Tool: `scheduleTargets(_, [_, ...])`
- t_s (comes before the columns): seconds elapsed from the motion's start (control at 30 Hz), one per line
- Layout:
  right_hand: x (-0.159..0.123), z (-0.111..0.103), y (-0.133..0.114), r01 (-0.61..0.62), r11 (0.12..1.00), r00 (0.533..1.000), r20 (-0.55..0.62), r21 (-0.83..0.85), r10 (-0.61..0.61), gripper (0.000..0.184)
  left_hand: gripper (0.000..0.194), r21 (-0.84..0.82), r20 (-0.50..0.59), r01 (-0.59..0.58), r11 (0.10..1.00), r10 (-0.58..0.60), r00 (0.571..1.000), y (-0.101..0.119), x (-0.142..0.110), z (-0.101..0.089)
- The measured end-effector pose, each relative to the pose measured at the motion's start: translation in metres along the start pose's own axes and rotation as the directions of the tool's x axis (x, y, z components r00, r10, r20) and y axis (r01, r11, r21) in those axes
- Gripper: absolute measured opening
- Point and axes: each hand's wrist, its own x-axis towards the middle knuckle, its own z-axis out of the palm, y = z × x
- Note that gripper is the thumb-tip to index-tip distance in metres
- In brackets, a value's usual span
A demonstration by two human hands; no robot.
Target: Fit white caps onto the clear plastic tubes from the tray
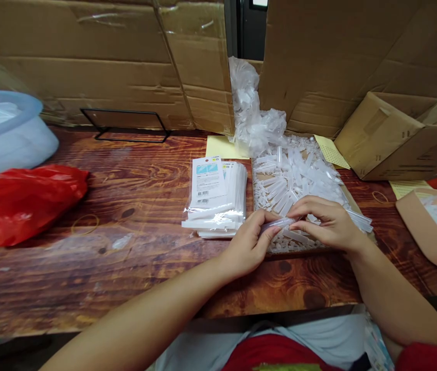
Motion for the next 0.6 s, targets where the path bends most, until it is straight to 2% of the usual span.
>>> scheduleTargets(0.07, [-0.0004, 0.0037, 0.0012, -0.076, 0.997, 0.997, 0.008, -0.034, 0.076, 0.013, 0.014, 0.042, -0.014, -0.037, 0.998, 0.038, 0.999, -0.0008, -0.0006, 0.0017])
scheduleTargets(0.17, [-0.0011, 0.0088, 0.0026, -0.208, 0.977, 0.977, 0.032, -0.053, 0.210, 0.040, 0.012, 0.077, -0.023, -0.085, 0.993, 0.087, 0.996, -0.0023, -0.0010, 0.0043])
scheduleTargets(0.2, [-0.0013, 0.0095, 0.0024, -0.237, 0.970, 0.970, 0.038, -0.047, 0.239, 0.042, 0.011, 0.084, -0.024, -0.087, 0.993, 0.089, 0.996, -0.0027, -0.0010, 0.0048])
scheduleTargets(0.3, [-0.0021, 0.0085, 0.0004, -0.260, 0.966, 0.963, 0.070, 0.000, 0.259, 0.023, 0.009, 0.102, -0.033, -0.049, 0.994, 0.053, 0.998, -0.0033, -0.0011, 0.0045])
scheduleTargets(0.37, [-0.0027, 0.0076, -0.0004, -0.258, 0.966, 0.962, 0.100, 0.030, 0.254, 0.028, 0.007, 0.109, -0.050, -0.036, 0.993, 0.042, 0.998, -0.0036, -0.0011, 0.0040])
scheduleTargets(0.43, [-0.0028, 0.0080, 0.0001, -0.292, 0.956, 0.950, 0.126, 0.021, 0.287, 0.021, 0.005, 0.112, -0.069, -0.046, 0.993, 0.054, 0.996, -0.0041, -0.0010, 0.0042])
scheduleTargets(0.5, [-0.0024, 0.0092, 0.0010, -0.351, 0.936, 0.928, 0.138, 0.007, 0.347, 0.035, 0.005, 0.113, -0.083, -0.060, 0.992, 0.069, 0.994, -0.0045, -0.0009, 0.0050])
scheduleTargets(0.53, [-0.0020, 0.0098, 0.0013, -0.369, 0.930, 0.921, 0.140, 0.010, 0.364, 0.036, 0.006, 0.112, -0.086, -0.061, 0.992, 0.071, 0.994, -0.0046, -0.0008, 0.0055])
scheduleTargets(0.6, [-0.0015, 0.0103, 0.0012, -0.356, 0.933, 0.929, 0.128, 0.049, 0.347, 0.029, 0.006, 0.104, -0.086, -0.055, 0.993, 0.064, 0.994, -0.0043, -0.0008, 0.0064])
